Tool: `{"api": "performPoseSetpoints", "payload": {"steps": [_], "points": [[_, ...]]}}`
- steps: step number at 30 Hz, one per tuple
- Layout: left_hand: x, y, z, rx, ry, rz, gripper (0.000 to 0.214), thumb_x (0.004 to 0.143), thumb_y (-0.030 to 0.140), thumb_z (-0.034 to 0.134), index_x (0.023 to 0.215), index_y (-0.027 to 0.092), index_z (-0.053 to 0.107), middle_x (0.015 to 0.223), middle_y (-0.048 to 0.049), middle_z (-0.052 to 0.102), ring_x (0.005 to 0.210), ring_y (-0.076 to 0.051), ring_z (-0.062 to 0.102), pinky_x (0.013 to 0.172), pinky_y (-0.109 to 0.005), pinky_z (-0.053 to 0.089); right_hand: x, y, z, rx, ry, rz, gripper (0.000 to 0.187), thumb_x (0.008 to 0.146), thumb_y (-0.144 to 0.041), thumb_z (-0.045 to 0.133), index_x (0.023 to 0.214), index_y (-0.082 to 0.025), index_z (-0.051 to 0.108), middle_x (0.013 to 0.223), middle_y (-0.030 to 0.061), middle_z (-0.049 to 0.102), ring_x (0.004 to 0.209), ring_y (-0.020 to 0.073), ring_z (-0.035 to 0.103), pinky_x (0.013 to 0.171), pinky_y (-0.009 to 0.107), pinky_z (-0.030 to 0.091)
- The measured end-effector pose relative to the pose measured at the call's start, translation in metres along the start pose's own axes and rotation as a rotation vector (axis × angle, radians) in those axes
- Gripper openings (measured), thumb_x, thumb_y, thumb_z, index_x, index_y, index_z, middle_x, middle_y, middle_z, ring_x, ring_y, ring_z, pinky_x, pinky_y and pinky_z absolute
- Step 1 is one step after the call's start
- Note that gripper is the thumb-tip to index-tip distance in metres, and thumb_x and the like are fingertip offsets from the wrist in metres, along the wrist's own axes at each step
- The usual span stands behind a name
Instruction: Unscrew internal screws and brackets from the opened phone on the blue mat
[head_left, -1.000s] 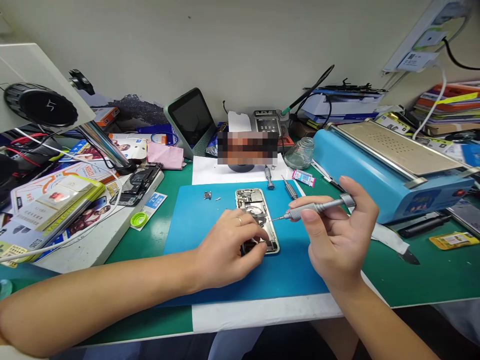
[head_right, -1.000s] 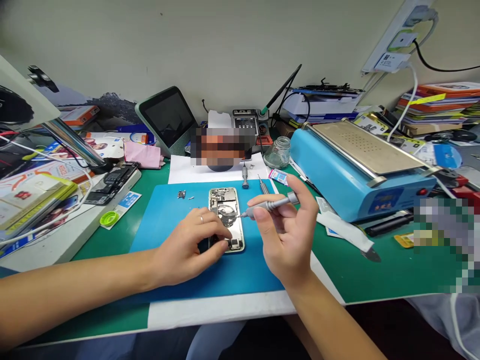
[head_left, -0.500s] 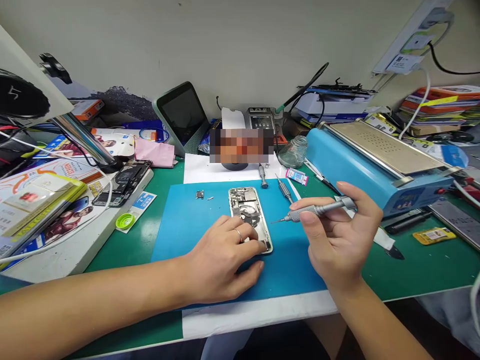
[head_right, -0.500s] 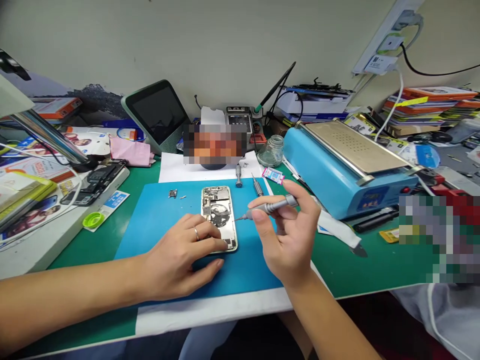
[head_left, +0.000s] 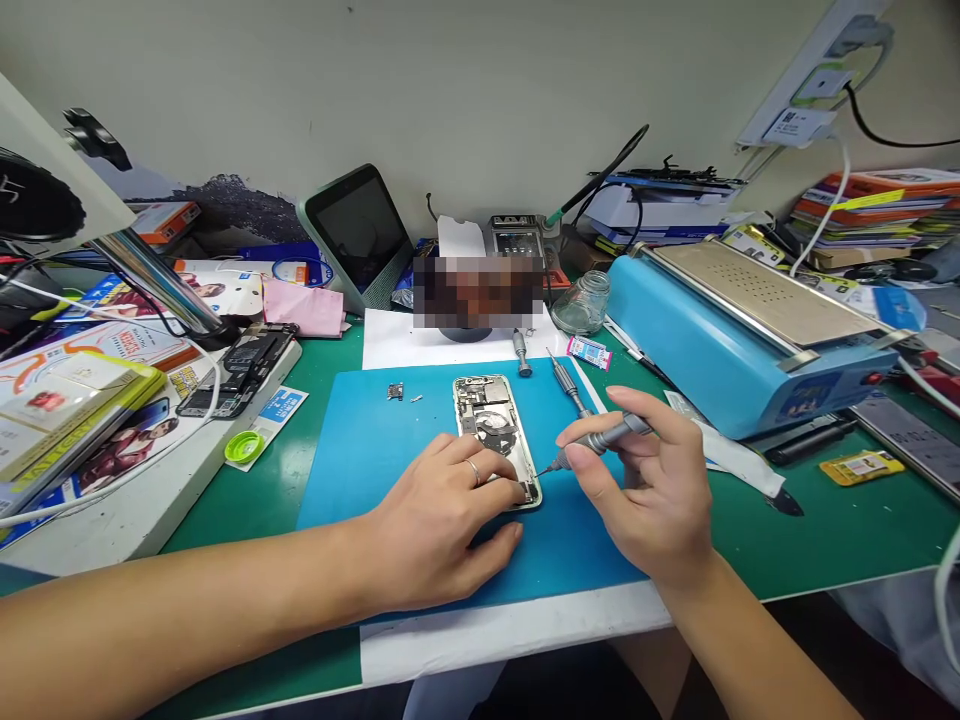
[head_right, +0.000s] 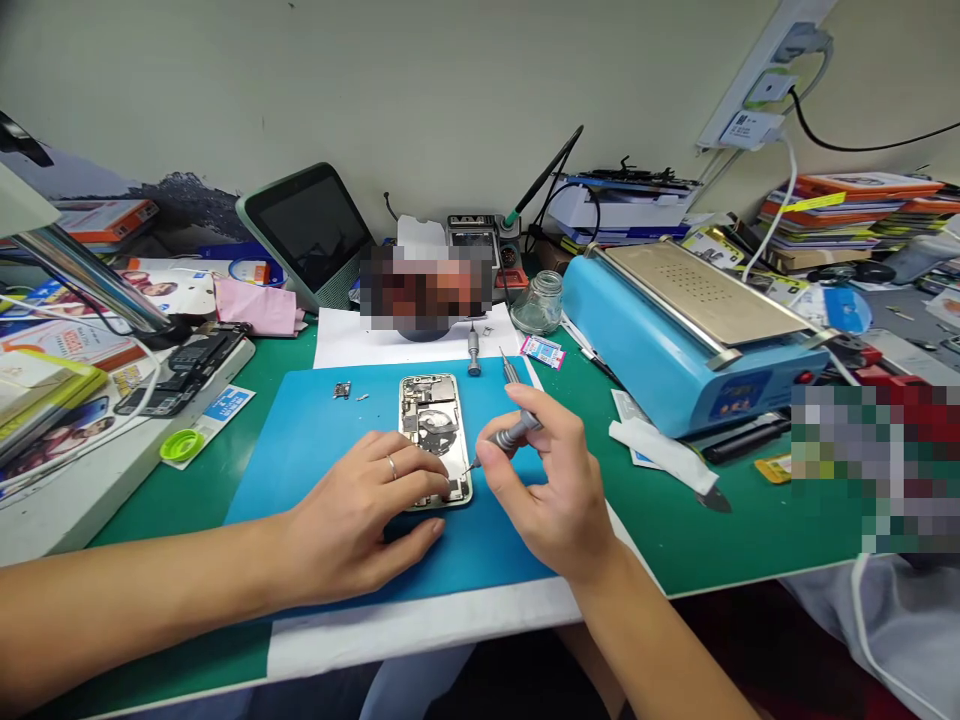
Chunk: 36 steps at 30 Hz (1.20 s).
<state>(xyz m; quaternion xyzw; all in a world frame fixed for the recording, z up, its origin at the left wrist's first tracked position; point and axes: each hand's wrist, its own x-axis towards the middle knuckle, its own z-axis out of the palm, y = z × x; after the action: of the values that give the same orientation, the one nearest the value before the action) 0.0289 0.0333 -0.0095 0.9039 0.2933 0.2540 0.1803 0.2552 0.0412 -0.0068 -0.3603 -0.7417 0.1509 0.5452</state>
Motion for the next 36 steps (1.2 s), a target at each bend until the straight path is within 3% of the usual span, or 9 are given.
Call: {"api": "performPoseSetpoints", "payload": {"steps": [7,21,26,36], "points": [[0.001,0.001,-0.002,-0.092,0.029,-0.150,0.019,0.093,0.023,0.065,0.109,0.020,0.054,0.096,-0.0028,0.066,0.091,-0.024,0.056,0.079,-0.039,0.038,0.000,-0.002,0.003,0.006,-0.025,0.017,0.060,0.093,-0.002,0.065,0.145,-0.028,0.048,0.090,-0.0024,0.067,0.078,0.0155,0.072,0.072,0.032,0.062],[0.006,-0.005,-0.002,-0.187,-0.004,-0.248,0.049,0.086,0.019,0.076,0.128,0.025,0.051,0.114,-0.0020,0.068,0.107,-0.025,0.059,0.093,-0.040,0.041,-0.007,-0.003,0.016,0.006,-0.129,-0.109,0.071,0.093,-0.002,0.068,0.153,-0.028,0.041,0.102,0.0025,0.069,0.088,0.0168,0.076,0.079,0.032,0.067],[0.005,-0.004,-0.003,-0.198,-0.008,-0.237,0.043,0.090,0.019,0.071,0.129,0.025,0.053,0.121,-0.0027,0.070,0.110,-0.025,0.059,0.095,-0.042,0.042,-0.006,-0.003,0.017,-0.011,-0.154,-0.116,0.069,0.094,-0.004,0.067,0.153,-0.028,0.041,0.100,0.0027,0.070,0.087,0.0183,0.076,0.076,0.034,0.068],[0.005,-0.001,-0.002,-0.112,0.096,-0.189,0.022,0.094,0.019,0.059,0.116,0.020,0.056,0.106,-0.0054,0.067,0.098,-0.024,0.059,0.082,-0.039,0.042,-0.007,-0.004,0.015,-0.002,-0.131,-0.126,0.071,0.092,-0.001,0.067,0.153,-0.027,0.042,0.101,0.0032,0.069,0.086,0.0173,0.076,0.076,0.032,0.067]]}}
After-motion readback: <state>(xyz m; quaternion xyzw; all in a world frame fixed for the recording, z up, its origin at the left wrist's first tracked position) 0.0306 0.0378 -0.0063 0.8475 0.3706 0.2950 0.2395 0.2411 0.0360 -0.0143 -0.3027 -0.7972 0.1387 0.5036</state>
